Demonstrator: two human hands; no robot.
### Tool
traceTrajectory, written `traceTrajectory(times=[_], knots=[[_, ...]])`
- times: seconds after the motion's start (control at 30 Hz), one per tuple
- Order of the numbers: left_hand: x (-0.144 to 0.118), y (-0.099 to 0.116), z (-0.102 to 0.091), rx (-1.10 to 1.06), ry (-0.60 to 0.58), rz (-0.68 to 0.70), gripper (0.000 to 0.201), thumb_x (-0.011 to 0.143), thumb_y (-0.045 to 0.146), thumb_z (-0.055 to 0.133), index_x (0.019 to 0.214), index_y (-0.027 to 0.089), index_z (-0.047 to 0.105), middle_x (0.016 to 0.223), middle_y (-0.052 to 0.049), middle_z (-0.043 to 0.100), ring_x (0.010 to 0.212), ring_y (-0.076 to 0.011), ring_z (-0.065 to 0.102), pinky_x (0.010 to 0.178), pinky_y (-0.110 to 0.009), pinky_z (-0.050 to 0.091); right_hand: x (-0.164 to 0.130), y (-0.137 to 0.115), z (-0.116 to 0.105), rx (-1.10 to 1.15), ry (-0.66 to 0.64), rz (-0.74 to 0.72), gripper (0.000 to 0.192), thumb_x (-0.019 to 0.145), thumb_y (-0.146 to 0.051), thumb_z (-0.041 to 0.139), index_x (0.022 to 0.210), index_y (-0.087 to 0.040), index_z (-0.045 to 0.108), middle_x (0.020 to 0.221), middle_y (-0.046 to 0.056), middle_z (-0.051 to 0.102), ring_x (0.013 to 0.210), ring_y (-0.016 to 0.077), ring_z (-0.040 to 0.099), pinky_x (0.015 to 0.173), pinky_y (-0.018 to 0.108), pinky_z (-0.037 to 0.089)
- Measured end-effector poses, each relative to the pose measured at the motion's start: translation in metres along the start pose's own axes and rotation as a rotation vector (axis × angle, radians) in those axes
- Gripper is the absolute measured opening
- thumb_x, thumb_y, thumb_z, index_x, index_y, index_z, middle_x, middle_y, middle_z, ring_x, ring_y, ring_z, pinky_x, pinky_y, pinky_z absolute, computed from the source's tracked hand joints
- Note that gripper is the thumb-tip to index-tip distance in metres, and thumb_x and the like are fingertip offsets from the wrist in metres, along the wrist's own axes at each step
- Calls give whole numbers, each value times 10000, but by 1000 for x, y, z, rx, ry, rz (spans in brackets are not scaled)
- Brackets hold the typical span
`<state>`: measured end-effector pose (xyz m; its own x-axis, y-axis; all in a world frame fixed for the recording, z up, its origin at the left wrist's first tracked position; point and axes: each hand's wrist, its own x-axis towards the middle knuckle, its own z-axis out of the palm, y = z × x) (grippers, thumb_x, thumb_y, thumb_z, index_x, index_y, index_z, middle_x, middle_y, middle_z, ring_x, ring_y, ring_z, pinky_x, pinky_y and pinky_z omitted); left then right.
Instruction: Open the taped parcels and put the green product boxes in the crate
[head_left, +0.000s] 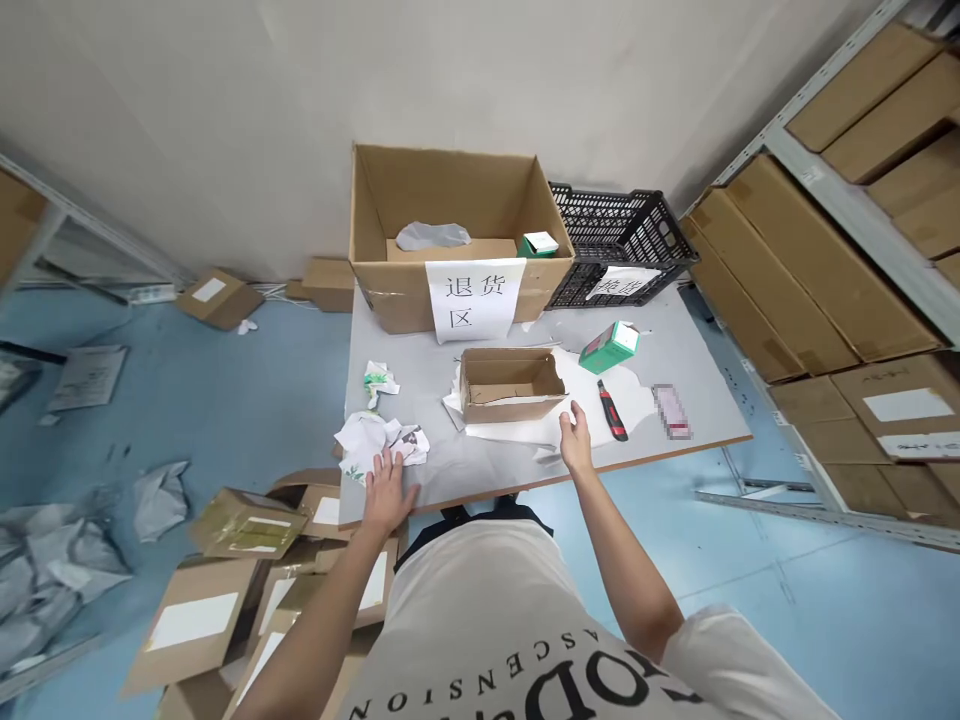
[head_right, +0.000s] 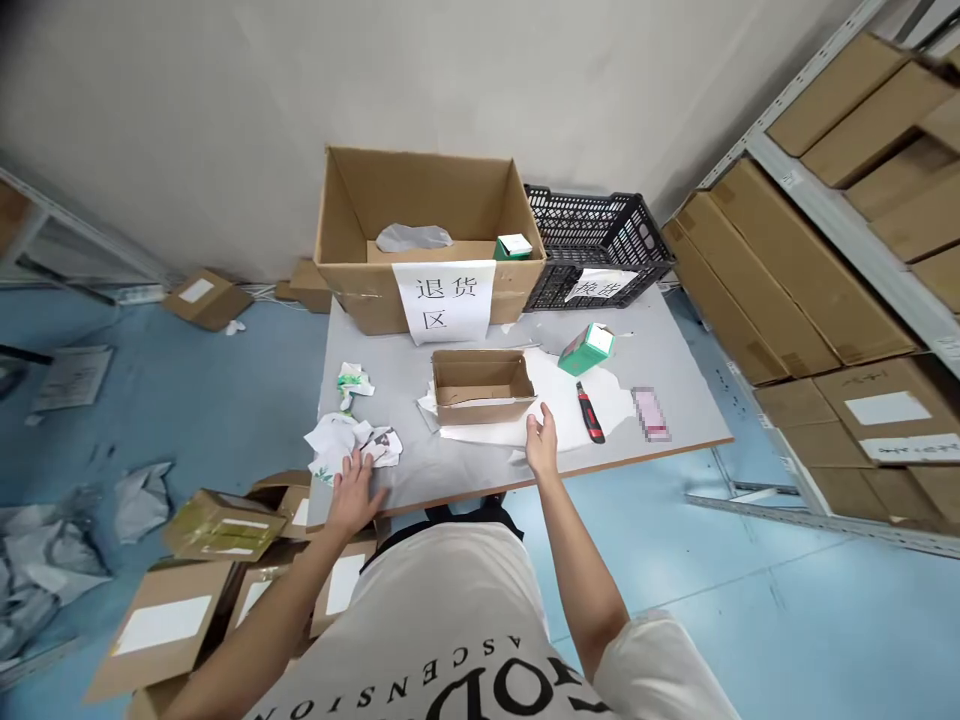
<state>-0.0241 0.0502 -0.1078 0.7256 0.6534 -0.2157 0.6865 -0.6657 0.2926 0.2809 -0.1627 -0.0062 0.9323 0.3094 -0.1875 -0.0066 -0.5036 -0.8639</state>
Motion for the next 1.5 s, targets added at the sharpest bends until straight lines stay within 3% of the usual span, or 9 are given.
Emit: traceTrajectory(times=[0.2, 0.37, 0.57, 0.8, 1.0, 1.13, 1.23, 1.33, 1.5], knots=[[-3, 4, -3, 36, 5, -8, 655, 852, 322, 454, 1425, 61, 273, 1514, -223, 170, 1401, -374, 120, 1065, -545, 233, 9, 9, 2, 24, 4, -24, 701, 853, -561, 363, 1403, -126, 345, 1437, 178, 380, 1233, 276, 470, 1048, 427, 333], [-6, 7, -5, 92, -10, -5, 622, 858, 295, 436, 1424, 87, 283, 1515, -201, 192, 1404, -354, 128, 1059, -540, 251, 29, 18, -6, -54, 73, -73, 660, 827, -548, 412, 1330, -121, 441, 1389, 178, 438, 1306, 284, 375, 1092, 458, 256], [-10, 17, -15, 161, -49, -9, 554, 849, 284, 419, 1369, 96, 390, 1508, -192, 224, 1406, -349, 130, 1059, -564, 247, 60, 21, -30, -177, 116, -121, 605, 780, -475, 515, 1262, -109, 497, 1407, 186, 398, 1367, 289, 258, 1109, 471, 212], [-12, 56, -15, 120, -2, 14, 485, 866, 289, 390, 1315, 122, 463, 1486, -170, 296, 1406, -325, 164, 1072, -562, 243, 106, 13, -65, -282, 161, -188, 597, 782, -419, 517, 1278, -90, 473, 1447, 206, 318, 1371, 302, 236, 1107, 470, 204], [-16, 86, -17, 60, -57, 21, 399, 880, 286, 378, 1206, 137, 552, 1438, -142, 396, 1381, -291, 261, 1099, -511, 245, 165, -30, -80, -427, 103, -351, 785, 762, -379, 559, 1408, -41, 268, 1507, 232, 181, 1399, 366, 97, 1092, 555, 156], [-19, 130, -32, -73, -185, -24, 417, 863, 265, 408, 1246, 150, 525, 1385, -127, 473, 1318, -246, 392, 1102, -443, 277, 177, -81, -92, -420, 98, -580, 832, 796, -424, 532, 1443, -33, 184, 1516, 222, 154, 1408, 344, 77, 1104, 546, 133], [-27, 166, -46, -191, -240, -86, 456, 834, 295, 477, 1269, 165, 508, 1330, -114, 533, 1235, -235, 489, 1081, -379, 317, 163, -114, -80, -342, -22, -808, 783, 838, -457, 465, 1468, -108, 158, 1523, 166, 184, 1399, 299, 181, 1103, 503, 211], [-48, 184, -54, -248, -240, -248, 519, 789, 364, 546, 1251, 128, 520, 1218, -164, 603, 1131, -284, 567, 960, -376, 435, 140, -131, -41, -332, -308, -1031, 770, 839, -501, 435, 1467, -129, 190, 1511, 164, 233, 1375, 310, 253, 1075, 495, 280], [-103, 203, -32, -309, -167, -515, 590, 732, 454, 602, 1217, 123, 551, 1103, -203, 643, 1011, -351, 617, 825, -438, 496, 112, -110, 8, -521, -599, -1198, 783, 828, -578, 356, 1453, -119, 243, 1511, 215, 191, 1366, 406, 215, 1007, 654, 245]])
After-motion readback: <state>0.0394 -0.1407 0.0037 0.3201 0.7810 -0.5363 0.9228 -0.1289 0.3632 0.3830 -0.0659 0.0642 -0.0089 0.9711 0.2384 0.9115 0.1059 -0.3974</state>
